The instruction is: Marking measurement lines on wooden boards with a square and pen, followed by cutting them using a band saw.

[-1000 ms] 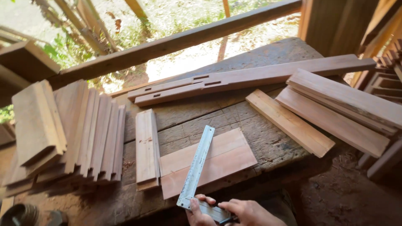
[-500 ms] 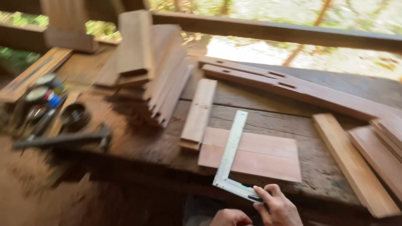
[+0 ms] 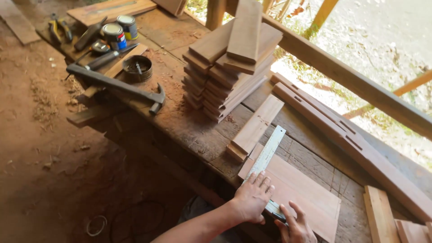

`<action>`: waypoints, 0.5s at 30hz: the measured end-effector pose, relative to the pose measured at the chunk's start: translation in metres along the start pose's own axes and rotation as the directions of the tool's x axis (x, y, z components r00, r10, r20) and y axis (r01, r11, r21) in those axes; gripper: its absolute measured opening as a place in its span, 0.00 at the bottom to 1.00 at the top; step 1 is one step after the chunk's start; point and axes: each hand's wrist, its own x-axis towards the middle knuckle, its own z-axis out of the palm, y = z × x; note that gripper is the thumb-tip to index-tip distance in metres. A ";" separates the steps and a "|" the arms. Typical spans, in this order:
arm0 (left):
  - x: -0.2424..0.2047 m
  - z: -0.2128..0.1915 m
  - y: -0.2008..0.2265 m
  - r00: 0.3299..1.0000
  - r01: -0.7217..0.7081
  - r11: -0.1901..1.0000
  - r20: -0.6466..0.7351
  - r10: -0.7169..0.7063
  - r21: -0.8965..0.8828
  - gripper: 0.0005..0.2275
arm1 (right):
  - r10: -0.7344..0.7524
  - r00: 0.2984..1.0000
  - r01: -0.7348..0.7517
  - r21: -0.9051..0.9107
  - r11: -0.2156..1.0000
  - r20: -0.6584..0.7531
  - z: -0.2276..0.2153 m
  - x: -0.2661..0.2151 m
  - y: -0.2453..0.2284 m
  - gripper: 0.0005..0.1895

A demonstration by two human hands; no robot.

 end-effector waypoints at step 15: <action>0.001 -0.005 -0.012 0.996 -0.080 0.993 -0.051 0.076 -0.083 0.30 | -0.029 0.999 0.031 0.127 0.991 -0.022 0.006 0.009 -0.003 0.25</action>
